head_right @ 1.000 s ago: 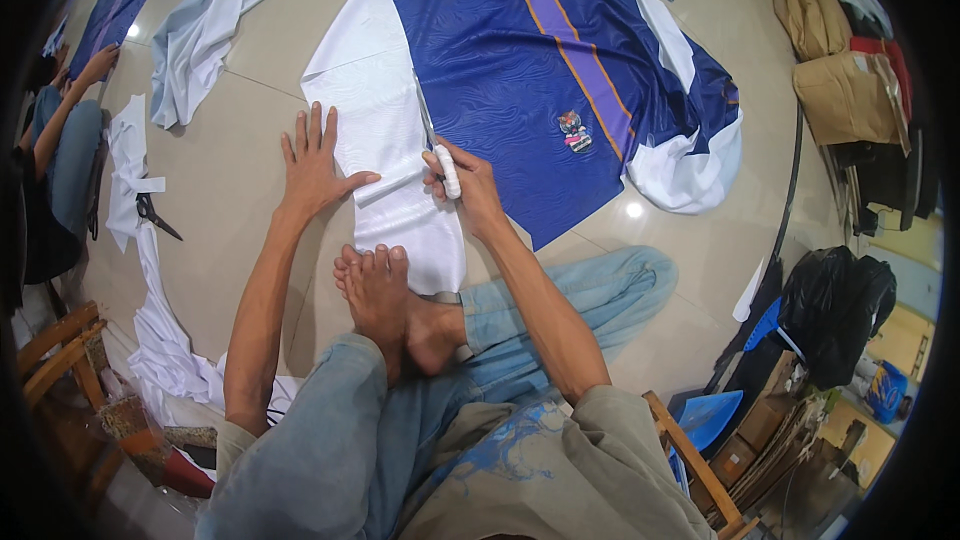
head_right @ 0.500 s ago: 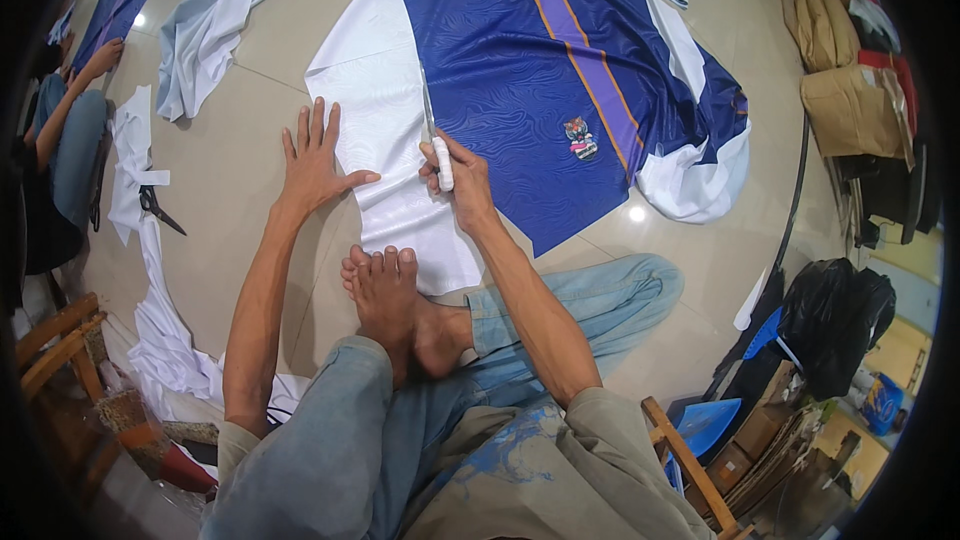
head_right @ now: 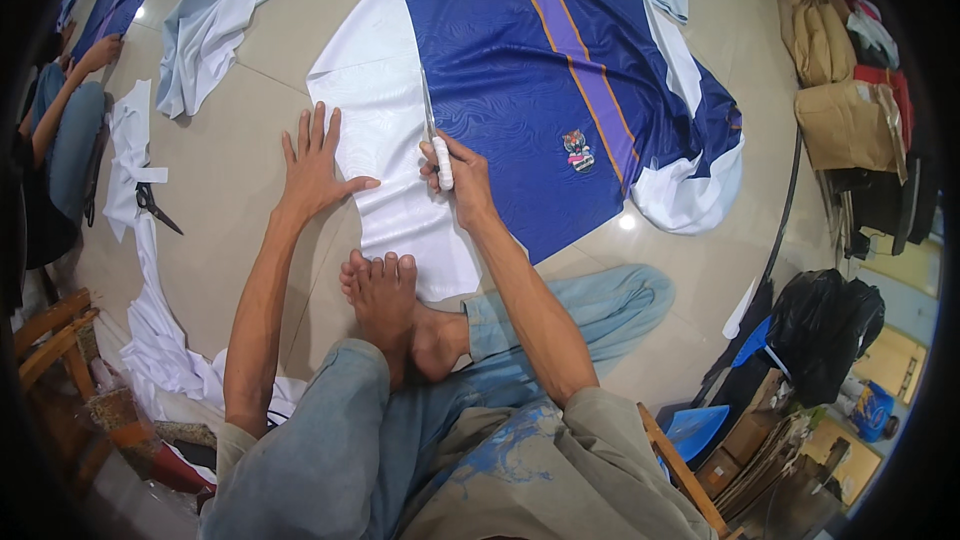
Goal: The person sits on the floor and uses scissors to cut a white fabric sheet, following the outline of a blue sports jersey placed on top. They carefully trim the edges and then remove the excess fabric to reveal the cut shape.
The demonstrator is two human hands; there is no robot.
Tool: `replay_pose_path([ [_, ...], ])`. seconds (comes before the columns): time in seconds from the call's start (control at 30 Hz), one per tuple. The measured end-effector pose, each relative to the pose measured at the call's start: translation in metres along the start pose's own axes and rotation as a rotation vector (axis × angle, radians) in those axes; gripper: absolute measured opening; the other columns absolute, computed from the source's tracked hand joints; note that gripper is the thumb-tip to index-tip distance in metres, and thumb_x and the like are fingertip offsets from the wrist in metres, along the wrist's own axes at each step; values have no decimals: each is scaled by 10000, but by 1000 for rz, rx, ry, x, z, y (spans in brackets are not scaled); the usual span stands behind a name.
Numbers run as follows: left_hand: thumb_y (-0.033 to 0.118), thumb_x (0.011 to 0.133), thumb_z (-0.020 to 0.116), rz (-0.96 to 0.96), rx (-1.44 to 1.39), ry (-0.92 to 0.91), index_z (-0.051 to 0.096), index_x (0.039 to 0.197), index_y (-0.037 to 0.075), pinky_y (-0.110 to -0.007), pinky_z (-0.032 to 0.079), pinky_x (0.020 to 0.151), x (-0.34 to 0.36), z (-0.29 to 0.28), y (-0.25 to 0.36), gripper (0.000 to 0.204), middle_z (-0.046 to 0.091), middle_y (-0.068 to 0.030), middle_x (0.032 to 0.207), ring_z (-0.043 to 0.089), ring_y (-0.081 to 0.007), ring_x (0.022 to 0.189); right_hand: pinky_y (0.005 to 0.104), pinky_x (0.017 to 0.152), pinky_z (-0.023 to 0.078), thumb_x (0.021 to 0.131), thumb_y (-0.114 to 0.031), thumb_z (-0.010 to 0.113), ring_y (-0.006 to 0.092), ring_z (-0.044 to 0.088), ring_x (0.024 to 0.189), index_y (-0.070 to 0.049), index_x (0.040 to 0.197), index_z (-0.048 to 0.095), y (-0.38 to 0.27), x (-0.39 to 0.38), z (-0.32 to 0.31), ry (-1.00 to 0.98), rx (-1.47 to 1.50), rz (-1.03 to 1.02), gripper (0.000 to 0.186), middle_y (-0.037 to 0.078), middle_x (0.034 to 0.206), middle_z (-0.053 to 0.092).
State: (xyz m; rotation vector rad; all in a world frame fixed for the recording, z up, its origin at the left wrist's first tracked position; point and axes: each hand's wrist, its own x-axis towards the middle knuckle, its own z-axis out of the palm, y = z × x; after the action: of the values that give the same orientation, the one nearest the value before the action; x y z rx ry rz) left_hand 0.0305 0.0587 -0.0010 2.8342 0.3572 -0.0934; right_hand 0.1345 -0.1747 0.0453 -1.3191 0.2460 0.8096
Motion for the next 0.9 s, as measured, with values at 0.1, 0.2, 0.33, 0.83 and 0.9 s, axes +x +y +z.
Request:
replay_pose_path([
  [0.1,919,591,633,-8,5,-24,163,1620,87,-720,-13,1159,1,-3,3,1405,71,-183,1689,0,-410,1552,226,526,444,879,-183,788,90,566,593,11,1375,588,-7,12,2,-16,40,-3,569,60,750,635],
  [0.2,917,589,636,-8,-2,-17,167,1619,86,-719,-14,1160,2,-5,4,1405,75,-177,1690,0,-402,1554,218,530,441,883,-181,783,87,566,599,17,1375,585,-10,21,4,-19,-9,-18,566,62,758,636],
  [0.33,878,608,671,12,-1,22,165,1617,79,-733,29,1150,0,-4,2,1383,97,-190,1682,34,-419,1548,213,523,437,885,-168,777,80,561,584,29,1367,586,-7,23,5,-9,-37,-33,555,58,744,638],
  [0.83,848,617,689,-3,-68,1,181,1610,57,-715,-2,1160,-1,-10,6,1368,93,-201,1680,18,-411,1550,210,525,427,882,-175,779,80,560,566,20,1370,589,-39,55,19,-19,-131,-7,558,52,741,648],
  [0.9,846,613,692,-10,-73,-15,180,1610,57,-711,-5,1163,0,-12,7,1371,93,-199,1680,16,-409,1551,214,524,425,882,-178,779,82,561,568,21,1367,591,-41,55,19,-14,-120,2,558,53,737,647],
])
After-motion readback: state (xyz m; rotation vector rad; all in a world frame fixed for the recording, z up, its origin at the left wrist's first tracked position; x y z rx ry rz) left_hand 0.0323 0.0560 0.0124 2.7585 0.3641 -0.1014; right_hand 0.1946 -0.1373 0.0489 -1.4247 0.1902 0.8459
